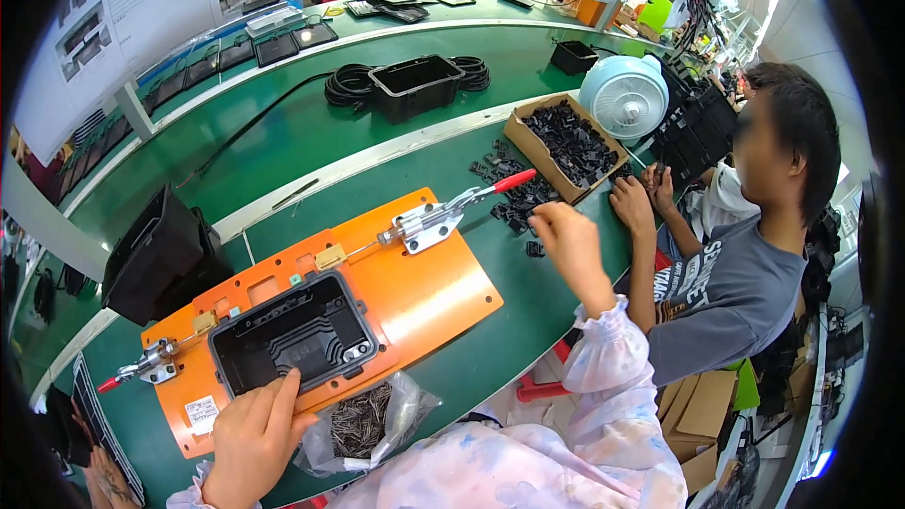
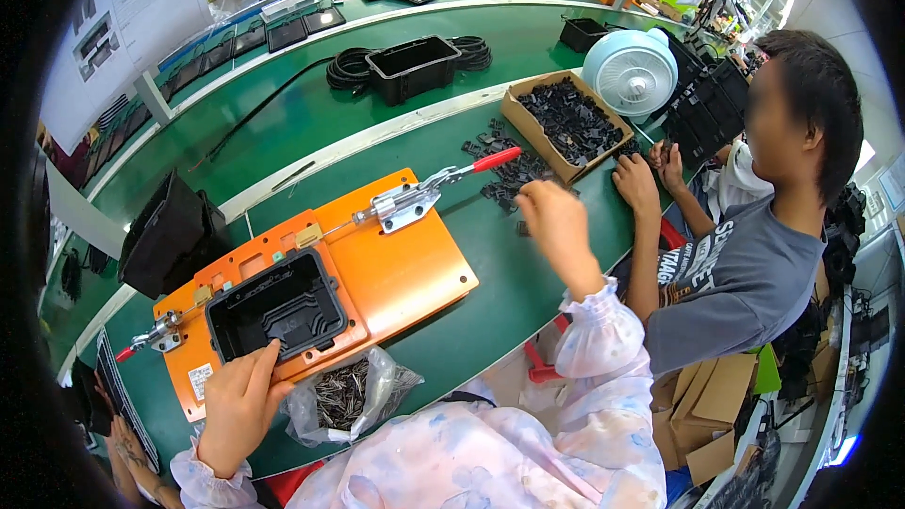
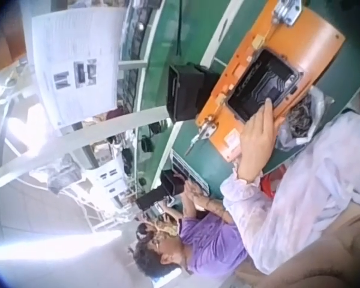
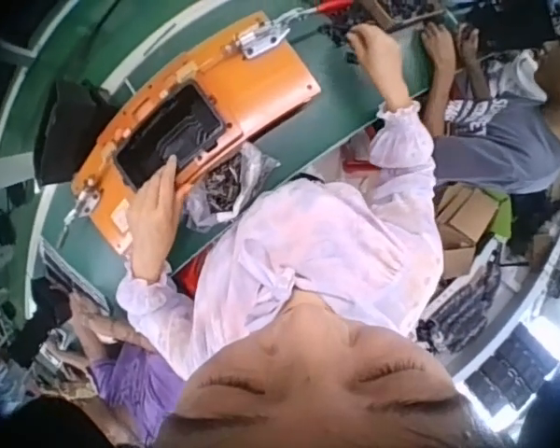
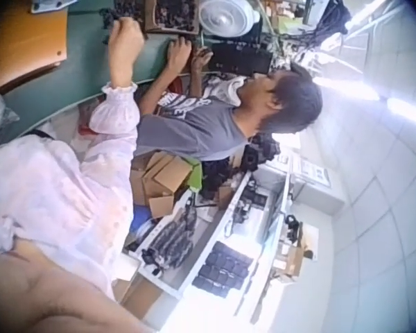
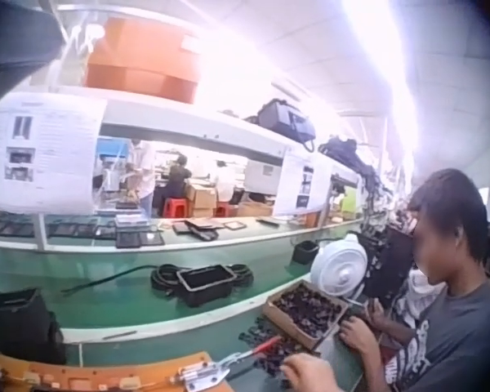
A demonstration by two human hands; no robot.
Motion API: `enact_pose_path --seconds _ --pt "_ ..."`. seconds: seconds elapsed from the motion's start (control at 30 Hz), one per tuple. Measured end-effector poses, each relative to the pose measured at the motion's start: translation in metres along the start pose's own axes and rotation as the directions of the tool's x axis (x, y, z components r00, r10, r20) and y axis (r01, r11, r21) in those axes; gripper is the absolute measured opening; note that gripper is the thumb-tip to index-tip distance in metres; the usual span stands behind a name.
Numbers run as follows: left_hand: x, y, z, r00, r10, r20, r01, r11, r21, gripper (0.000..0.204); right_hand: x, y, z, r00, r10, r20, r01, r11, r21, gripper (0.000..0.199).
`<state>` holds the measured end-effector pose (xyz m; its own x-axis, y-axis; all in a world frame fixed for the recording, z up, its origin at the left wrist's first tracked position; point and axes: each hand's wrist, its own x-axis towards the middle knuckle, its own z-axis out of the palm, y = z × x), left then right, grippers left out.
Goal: Assembling small plastic components into a larger housing unit using a manual toggle clamp jig on an assembly line.
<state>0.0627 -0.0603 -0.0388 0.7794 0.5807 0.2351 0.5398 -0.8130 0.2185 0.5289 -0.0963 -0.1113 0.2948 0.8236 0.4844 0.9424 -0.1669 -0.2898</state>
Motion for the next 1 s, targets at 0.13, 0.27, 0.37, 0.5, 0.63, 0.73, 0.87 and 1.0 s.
enact_pose_path --seconds 0.13,0.27,0.37,0.5,0.63,0.73,0.87,1.0 --pt "-0.004 0.006 0.005 0.999 -0.032 -0.008 0.033 0.998 0.058 0.062 -0.004 -0.005 0.027 0.999 -0.037 -0.001 0.037 0.996 -0.078 0.018" --pt "-0.006 0.002 -0.006 0.999 -0.047 0.014 0.047 0.999 -0.027 0.061 -0.004 -0.012 0.027 0.99 0.116 -0.082 -0.098 0.975 0.201 0.016" --pt "-0.009 -0.003 -0.018 0.995 -0.026 -0.093 0.021 0.998 -0.056 0.052 0.016 0.001 0.019 0.893 0.42 0.161 -0.429 0.686 0.588 0.011" --pt "-0.009 -0.015 -0.026 0.981 -0.081 -0.179 0.081 0.997 -0.009 0.035 0.035 0.017 0.024 0.968 0.193 0.161 -0.236 0.918 0.319 0.021" --pt "-0.014 -0.021 -0.028 0.962 -0.172 -0.212 0.179 0.984 0.018 0.027 0.042 0.013 0.027 0.943 0.037 0.332 -0.089 0.986 0.143 0.027" --pt "-0.016 -0.028 -0.03 0.949 -0.222 -0.223 0.232 0.973 0.015 0.025 0.042 0.007 0.025 0.936 0.062 0.347 -0.119 0.982 0.145 0.025" --pt "-0.021 -0.035 -0.037 0.93 -0.232 -0.284 0.261 0.963 0.069 0.024 0.036 0.007 0.032 0.962 0.04 0.271 -0.155 0.895 0.418 0.018" --pt "-0.02 -0.052 -0.034 0.91 -0.219 -0.352 0.259 0.963 0.071 0.024 0.027 -0.026 -0.036 0.848 0.23 0.478 -0.51 0.601 0.615 0.013"
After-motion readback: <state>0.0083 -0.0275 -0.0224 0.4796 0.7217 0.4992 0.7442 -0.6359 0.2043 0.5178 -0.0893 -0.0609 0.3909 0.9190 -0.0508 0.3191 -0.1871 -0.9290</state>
